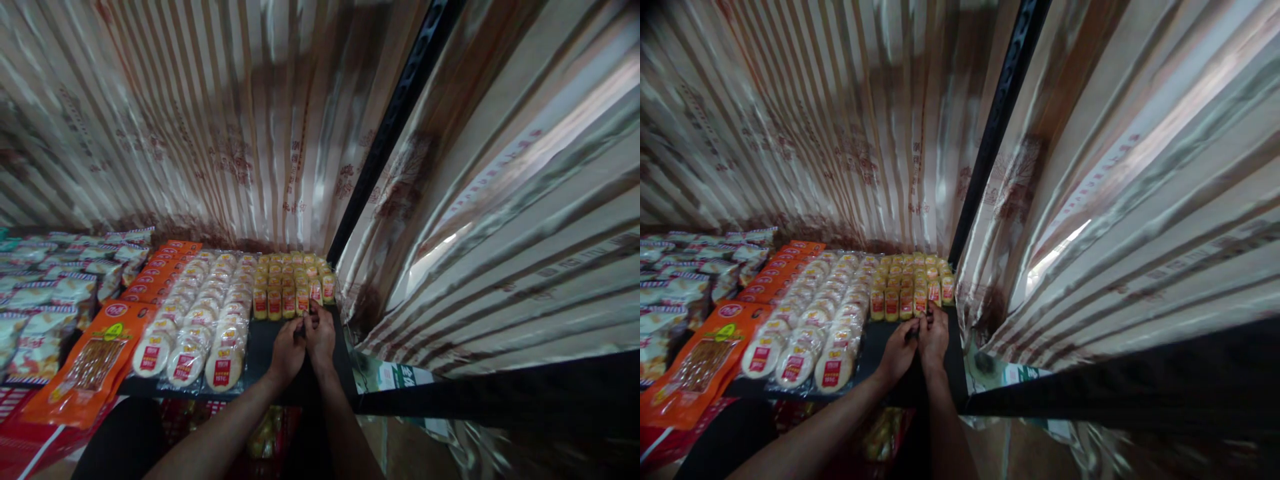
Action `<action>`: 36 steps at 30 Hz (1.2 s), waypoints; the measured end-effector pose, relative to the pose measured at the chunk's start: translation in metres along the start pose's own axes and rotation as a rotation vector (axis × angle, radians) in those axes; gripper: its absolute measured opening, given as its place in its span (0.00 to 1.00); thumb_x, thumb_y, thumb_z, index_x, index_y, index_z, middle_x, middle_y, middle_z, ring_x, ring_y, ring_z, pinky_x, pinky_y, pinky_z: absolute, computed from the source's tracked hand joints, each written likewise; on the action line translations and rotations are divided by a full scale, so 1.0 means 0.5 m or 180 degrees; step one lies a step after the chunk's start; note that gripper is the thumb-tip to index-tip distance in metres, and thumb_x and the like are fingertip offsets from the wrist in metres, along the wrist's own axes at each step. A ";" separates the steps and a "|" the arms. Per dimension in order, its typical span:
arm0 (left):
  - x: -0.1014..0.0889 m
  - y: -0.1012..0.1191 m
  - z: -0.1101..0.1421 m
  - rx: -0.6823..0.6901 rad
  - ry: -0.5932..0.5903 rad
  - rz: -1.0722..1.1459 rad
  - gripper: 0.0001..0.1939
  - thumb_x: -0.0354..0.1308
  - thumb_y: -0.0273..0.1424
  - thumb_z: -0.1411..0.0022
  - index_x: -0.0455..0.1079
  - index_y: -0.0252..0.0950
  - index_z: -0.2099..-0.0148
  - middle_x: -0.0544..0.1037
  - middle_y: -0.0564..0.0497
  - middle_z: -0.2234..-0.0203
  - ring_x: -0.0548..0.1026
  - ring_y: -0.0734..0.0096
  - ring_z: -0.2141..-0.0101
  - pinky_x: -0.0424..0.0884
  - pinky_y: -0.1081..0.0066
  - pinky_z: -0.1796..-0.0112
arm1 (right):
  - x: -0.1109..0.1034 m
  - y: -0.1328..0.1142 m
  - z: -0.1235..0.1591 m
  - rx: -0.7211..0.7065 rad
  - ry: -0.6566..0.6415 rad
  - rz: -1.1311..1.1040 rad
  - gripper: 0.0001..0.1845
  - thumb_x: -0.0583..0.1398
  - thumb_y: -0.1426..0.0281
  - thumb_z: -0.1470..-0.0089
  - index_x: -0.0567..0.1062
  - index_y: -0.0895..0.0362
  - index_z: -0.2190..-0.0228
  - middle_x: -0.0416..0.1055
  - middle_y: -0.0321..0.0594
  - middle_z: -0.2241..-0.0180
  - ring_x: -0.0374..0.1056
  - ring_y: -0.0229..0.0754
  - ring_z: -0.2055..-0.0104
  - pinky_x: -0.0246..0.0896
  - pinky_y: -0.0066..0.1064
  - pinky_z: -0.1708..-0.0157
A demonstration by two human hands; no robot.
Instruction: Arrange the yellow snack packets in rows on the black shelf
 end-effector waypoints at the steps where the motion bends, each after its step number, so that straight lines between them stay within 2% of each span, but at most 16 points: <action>1: -0.001 0.002 0.002 -0.0010 0.0001 -0.0018 0.25 0.46 0.15 0.54 0.68 0.35 0.53 0.74 0.47 0.57 0.70 0.70 0.55 0.63 0.69 0.50 | -0.001 0.001 0.002 0.0012 0.0012 -0.0006 0.21 0.52 0.66 0.49 0.71 0.60 0.55 0.66 0.46 0.62 0.66 0.39 0.70 0.65 0.33 0.66; 11: -0.008 0.010 0.040 0.0010 0.0042 -0.0255 0.19 0.45 0.18 0.49 0.70 0.36 0.58 0.75 0.49 0.62 0.71 0.71 0.59 0.65 0.71 0.54 | -0.014 -0.002 0.036 0.0050 0.0014 -0.0029 0.20 0.51 0.66 0.50 0.72 0.60 0.57 0.67 0.47 0.63 0.67 0.41 0.69 0.66 0.34 0.67; 17: -0.010 -0.007 0.073 -0.0113 -0.0023 -0.0237 0.17 0.44 0.19 0.49 0.71 0.36 0.63 0.76 0.49 0.66 0.72 0.71 0.62 0.65 0.72 0.56 | -0.025 -0.022 0.081 0.0085 -0.0071 -0.0012 0.22 0.49 0.65 0.49 0.72 0.62 0.58 0.67 0.50 0.62 0.68 0.43 0.67 0.66 0.36 0.66; 22: -0.022 -0.020 0.117 -0.0235 -0.0071 -0.0131 0.15 0.43 0.23 0.44 0.71 0.36 0.66 0.77 0.50 0.69 0.73 0.71 0.66 0.66 0.73 0.62 | -0.030 -0.030 0.131 0.0053 -0.0053 0.0099 0.20 0.49 0.65 0.50 0.73 0.62 0.61 0.70 0.51 0.62 0.68 0.46 0.63 0.64 0.38 0.60; 29: -0.048 -0.045 0.179 -0.0220 -0.0087 0.0002 0.15 0.42 0.27 0.42 0.71 0.35 0.67 0.76 0.49 0.70 0.72 0.72 0.67 0.65 0.74 0.64 | -0.029 -0.041 0.211 0.0081 -0.0071 0.0060 0.21 0.48 0.64 0.50 0.74 0.60 0.63 0.71 0.49 0.63 0.68 0.46 0.61 0.64 0.36 0.60; 33: -0.075 -0.066 0.218 -0.0193 -0.0120 0.0076 0.15 0.42 0.29 0.41 0.70 0.34 0.69 0.76 0.49 0.71 0.72 0.72 0.69 0.65 0.75 0.65 | -0.025 -0.071 0.267 -0.0091 -0.0132 0.0066 0.20 0.46 0.64 0.48 0.73 0.60 0.65 0.71 0.49 0.64 0.67 0.45 0.62 0.62 0.36 0.60; 36: -0.104 -0.090 0.248 -0.0319 -0.0178 -0.0136 0.14 0.42 0.29 0.42 0.69 0.35 0.71 0.76 0.51 0.73 0.72 0.73 0.70 0.65 0.75 0.65 | -0.013 -0.085 0.320 -0.0178 -0.0225 -0.0041 0.19 0.45 0.65 0.46 0.73 0.59 0.66 0.71 0.47 0.65 0.67 0.44 0.62 0.61 0.35 0.59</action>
Point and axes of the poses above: each hand's wrist, its own z-axis away from the middle knuckle, its own x-axis out of the palm, y = z × x, the point moved 4 cm from there along -z, towards the middle knuckle
